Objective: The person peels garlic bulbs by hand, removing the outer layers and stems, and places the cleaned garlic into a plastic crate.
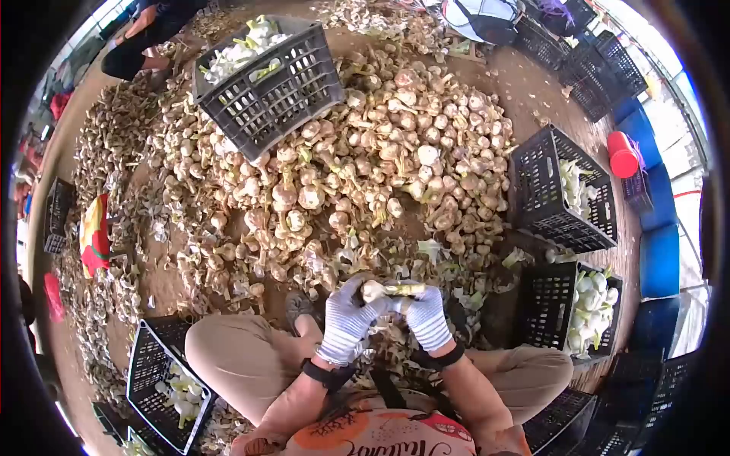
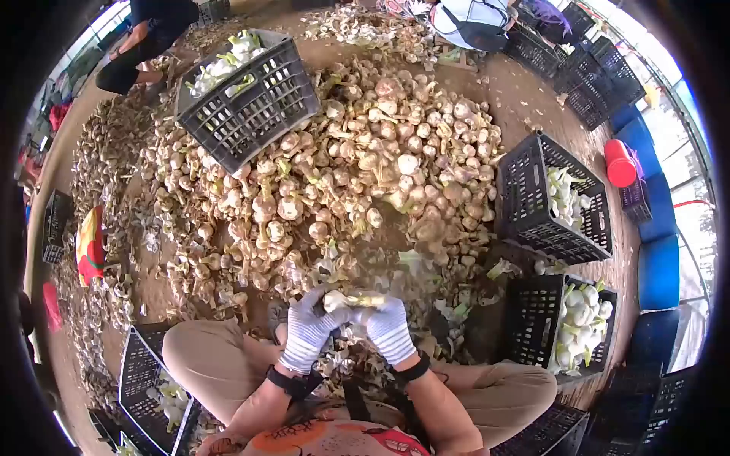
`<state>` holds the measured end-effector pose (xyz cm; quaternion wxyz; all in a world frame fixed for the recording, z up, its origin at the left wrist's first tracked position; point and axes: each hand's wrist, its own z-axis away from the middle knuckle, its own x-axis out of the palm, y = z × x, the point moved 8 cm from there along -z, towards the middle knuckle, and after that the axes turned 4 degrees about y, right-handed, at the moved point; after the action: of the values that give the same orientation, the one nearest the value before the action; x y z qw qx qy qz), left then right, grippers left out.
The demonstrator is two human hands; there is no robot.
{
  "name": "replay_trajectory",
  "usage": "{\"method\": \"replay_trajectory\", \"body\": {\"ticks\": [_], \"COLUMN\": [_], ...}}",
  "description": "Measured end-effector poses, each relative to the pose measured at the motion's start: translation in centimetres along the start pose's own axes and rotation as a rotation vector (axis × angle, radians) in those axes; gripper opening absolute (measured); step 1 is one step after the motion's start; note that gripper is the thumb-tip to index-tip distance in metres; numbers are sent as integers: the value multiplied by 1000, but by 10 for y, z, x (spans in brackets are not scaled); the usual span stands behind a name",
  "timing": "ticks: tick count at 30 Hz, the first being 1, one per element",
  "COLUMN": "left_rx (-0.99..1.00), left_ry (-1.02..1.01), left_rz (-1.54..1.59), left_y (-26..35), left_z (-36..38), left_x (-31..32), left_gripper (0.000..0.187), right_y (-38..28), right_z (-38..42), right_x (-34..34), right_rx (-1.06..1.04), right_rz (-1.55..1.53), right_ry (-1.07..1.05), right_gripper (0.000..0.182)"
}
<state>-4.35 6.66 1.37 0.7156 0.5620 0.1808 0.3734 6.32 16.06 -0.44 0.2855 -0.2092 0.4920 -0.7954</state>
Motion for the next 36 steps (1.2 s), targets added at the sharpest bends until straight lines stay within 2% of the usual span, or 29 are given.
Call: {"method": "replay_trajectory", "body": {"ticks": [1,3,5,7,8,9,11,13,15,16,17,19,20,23,24,25,27,28,29,30,32,33,35,36], "left_rx": [-3,-354,-358,-448,-465,-465,-498,-543,-378,-535,-535,-482,-518,-478,-418,-400,-385,-343,-304,-226,-31,-34,295,46], "left_ry": [3,-42,-74,-151,-200,-201,-270,-246,-273,-356,-358,-453,-552,-615,-497,-477,-193,-123,-40,-32,-16,-17,-29,-70], "left_rz": [-2,176,240,463,494,489,543,537,266,340,338,183,293,301,346,416,564,479,432,225,-214,-210,-420,-24], "left_y": [0,-25,-32,-39,-44,-48,-49,-52,-45,-48,-48,-50,-48,-60,-62,-62,-51,-54,-43,-45,-38,-35,-3,-25], "left_z": [-1,3,0,1,-1,-4,-3,0,-3,2,0,2,6,7,3,-5,-15,-18,-15,-18,-19,-16,-9,-7], "left_x": [-4,-7,-4,2,4,1,5,3,-1,3,2,3,11,11,6,5,3,-4,-3,-6,-7,-4,6,4], "left_gripper": [34,30,28,33,44,44,55,62,65,65,65,60,56,58,63,64,59,50,42,41,39,39,40,41], "right_y": [2,-22,-9,1,7,3,17,24,23,28,27,23,28,30,28,11,-19,43,30,13,14,15,30,37], "right_z": [-4,-8,-16,-24,-26,-26,-28,-29,-25,-26,-25,-15,-14,-9,-15,-23,-21,-45,-30,-21,-14,-10,-16,-20], "right_x": [-1,-3,-6,-12,-12,-13,-10,-16,-6,-7,-9,-1,-1,-3,-2,-14,-28,-71,-69,-49,-26,-14,-11,-13], "right_rx": [4,-528,-515,-437,-309,-309,10,15,114,128,127,126,146,170,145,-103,-16,69,137,206,174,160,187,192], "right_rz": [-2,573,495,391,289,284,-69,-102,-278,-286,-287,-301,-194,-145,-278,-188,-268,-180,-117,36,-25,-56,-139,-202], "right_ry": [-2,105,91,119,96,98,-18,-48,-253,-299,-297,-461,-515,-539,-546,-417,-58,172,242,153,60,13,21,18], "right_gripper": [17,21,26,27,24,24,20,17,16,16,16,18,19,21,26,31,32,31,32,33,33,34,29,26]}}
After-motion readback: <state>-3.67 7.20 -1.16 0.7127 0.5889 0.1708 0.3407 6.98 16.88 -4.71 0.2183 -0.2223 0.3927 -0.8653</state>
